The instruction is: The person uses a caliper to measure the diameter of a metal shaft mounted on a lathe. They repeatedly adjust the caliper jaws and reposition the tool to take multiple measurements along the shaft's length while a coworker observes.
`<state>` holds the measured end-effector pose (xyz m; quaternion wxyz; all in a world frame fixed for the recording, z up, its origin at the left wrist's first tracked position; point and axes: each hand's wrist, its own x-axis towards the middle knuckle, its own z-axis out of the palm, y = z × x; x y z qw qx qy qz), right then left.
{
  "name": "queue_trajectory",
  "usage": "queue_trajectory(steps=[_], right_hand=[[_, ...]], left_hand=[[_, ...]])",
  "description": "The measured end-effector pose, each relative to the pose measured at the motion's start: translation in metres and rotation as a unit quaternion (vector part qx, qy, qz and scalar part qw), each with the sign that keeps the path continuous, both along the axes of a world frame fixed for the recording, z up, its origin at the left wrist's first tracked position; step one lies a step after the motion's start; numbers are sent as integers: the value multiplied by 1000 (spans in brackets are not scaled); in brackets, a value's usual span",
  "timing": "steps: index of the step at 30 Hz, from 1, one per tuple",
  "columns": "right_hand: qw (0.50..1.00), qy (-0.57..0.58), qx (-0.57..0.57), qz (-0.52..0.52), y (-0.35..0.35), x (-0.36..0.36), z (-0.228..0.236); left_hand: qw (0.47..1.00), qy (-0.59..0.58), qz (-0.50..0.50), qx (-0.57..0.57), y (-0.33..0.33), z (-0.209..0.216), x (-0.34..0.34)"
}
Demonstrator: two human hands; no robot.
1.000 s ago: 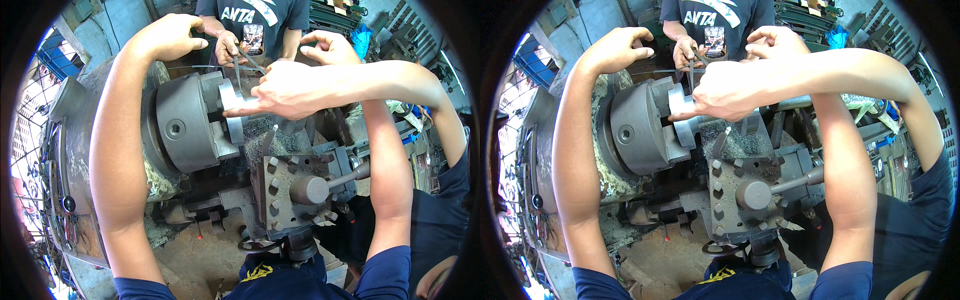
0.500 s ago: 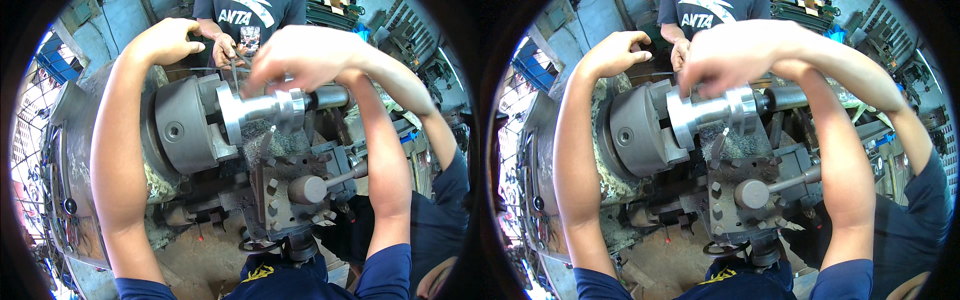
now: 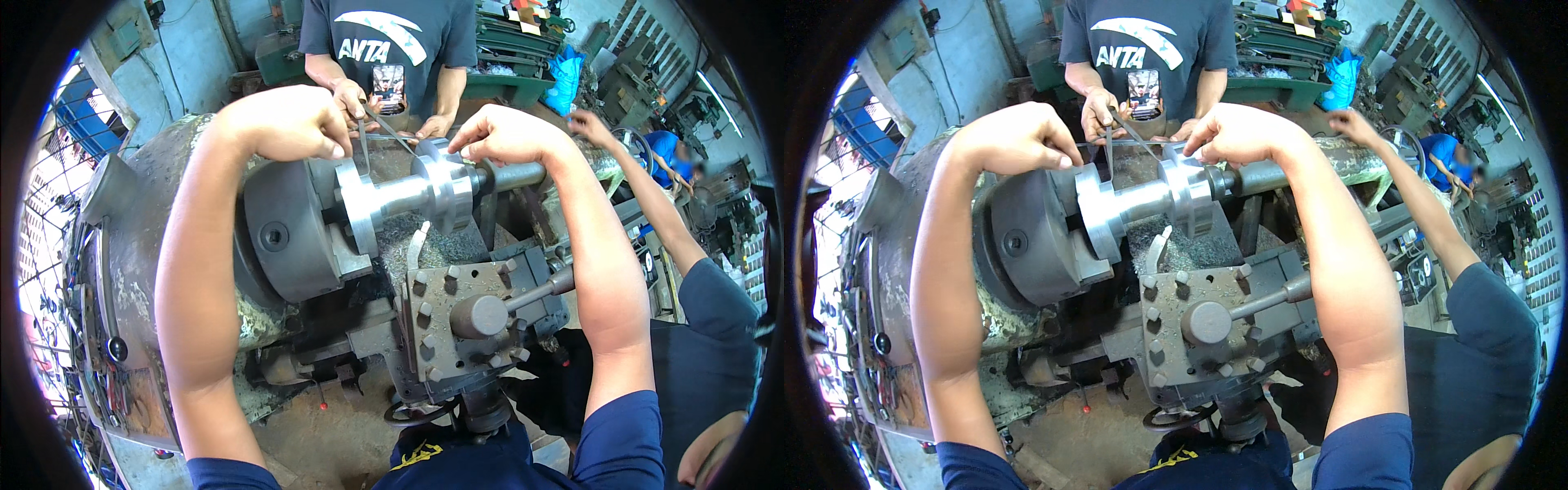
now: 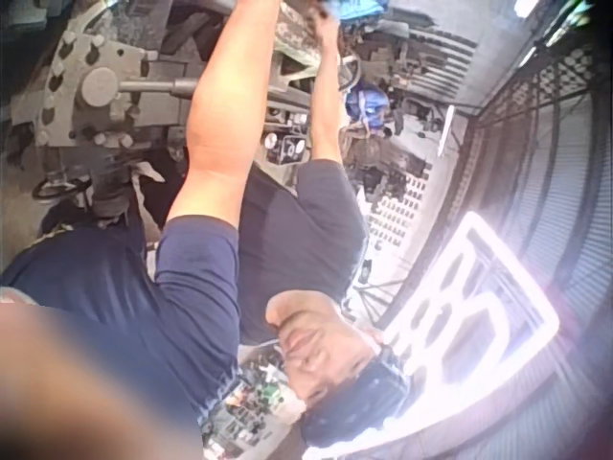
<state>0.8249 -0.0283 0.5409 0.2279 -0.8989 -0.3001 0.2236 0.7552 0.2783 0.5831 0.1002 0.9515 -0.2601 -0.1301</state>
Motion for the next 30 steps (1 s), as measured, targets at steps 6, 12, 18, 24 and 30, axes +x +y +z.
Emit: queue_trajectory(steps=[6, 12, 18, 24, 30], right_hand=[[999, -46, 26, 8, -2, 6, -5], [994, -86, -25, 61, -2, 9, -5], [999, -45, 13, 2, -4, 9, -2], [999, -50, -12, 11, -3, 8, -4], [999, -40, -15, -11, -1, 5, -2]], left_hand=[[994, 29, 10, 100, -12, -10, -1], [995, 18, 16, 98, -15, -10, -4], [993, -35, 92, 70, 7, 8, -2], [974, -63, 205, 77, 27, 10, 2], [976, -56, 198, 67, 31, 9, 5]])
